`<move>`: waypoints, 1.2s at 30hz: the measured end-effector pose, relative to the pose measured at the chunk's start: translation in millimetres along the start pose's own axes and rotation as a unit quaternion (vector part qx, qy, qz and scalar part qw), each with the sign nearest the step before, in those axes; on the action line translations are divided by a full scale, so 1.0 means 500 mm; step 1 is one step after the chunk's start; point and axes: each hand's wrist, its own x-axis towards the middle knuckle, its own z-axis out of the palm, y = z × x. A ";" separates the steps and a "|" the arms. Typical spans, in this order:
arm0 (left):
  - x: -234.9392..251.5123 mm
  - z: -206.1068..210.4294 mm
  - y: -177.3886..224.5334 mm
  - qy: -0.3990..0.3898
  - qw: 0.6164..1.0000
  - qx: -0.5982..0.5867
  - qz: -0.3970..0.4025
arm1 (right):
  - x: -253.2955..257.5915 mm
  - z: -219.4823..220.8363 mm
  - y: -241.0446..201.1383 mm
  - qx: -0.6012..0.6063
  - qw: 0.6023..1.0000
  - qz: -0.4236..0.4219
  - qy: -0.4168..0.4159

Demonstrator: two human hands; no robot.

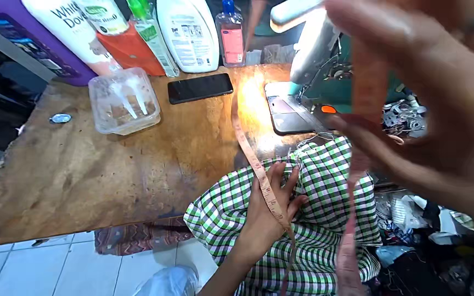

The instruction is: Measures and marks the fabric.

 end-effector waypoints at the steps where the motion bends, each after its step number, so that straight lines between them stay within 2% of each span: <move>1: 0.001 0.000 0.000 -0.020 1.000 0.009 -0.007 | -0.044 -0.012 0.011 -0.039 0.997 0.045 -0.040; 4: 0.001 0.000 -0.001 -0.039 0.999 0.008 -0.009 | -0.172 -0.040 0.028 -0.167 0.955 0.135 -0.204; 6: 0.003 -0.001 -0.002 -0.043 0.999 0.012 -0.008 | -0.213 -0.032 0.006 -0.187 0.930 0.159 -0.273; 8: 0.003 -0.001 -0.002 -0.031 0.999 0.022 -0.002 | -0.210 0.011 -0.026 -0.161 0.952 0.094 -0.242; 10: -0.002 -0.008 0.000 -0.025 1.000 0.010 0.005 | -0.182 0.070 -0.048 -0.055 0.974 -0.006 -0.218; 13: -0.024 -0.046 0.012 -0.068 0.991 -0.101 -0.055 | -0.135 0.166 -0.040 0.103 0.950 -0.126 -0.265; 14: -0.033 -0.054 0.014 -0.094 0.987 -0.109 -0.075 | -0.119 0.191 -0.032 0.128 0.936 -0.155 -0.288; 16: -0.039 -0.059 0.018 -0.096 0.984 -0.118 -0.095 | -0.100 0.232 -0.014 0.166 0.919 -0.188 -0.305; 19: -0.032 -0.045 0.016 -0.052 0.995 -0.065 -0.057 | -0.083 0.243 0.009 0.202 0.908 -0.184 -0.319; 21: -0.018 -0.040 0.012 -0.045 0.997 -0.050 -0.040 | -0.084 0.236 0.017 0.124 0.928 -0.203 -0.286; 25: 0.012 -0.049 0.019 -0.100 0.993 -0.014 -0.056 | -0.105 0.231 0.051 -0.013 0.952 -0.232 -0.201; 30: 0.013 -0.032 -0.005 -0.044 0.998 -0.042 0.022 | -0.148 0.222 0.121 -0.069 0.959 -0.232 -0.148; 32: 0.013 -0.033 -0.006 -0.049 0.995 -0.081 0.002 | -0.159 0.187 0.115 -0.103 0.954 -0.219 -0.177; 36: 0.011 -0.033 -0.003 -0.040 0.993 -0.107 -0.023 | -0.165 0.111 0.089 -0.088 0.960 -0.109 -0.244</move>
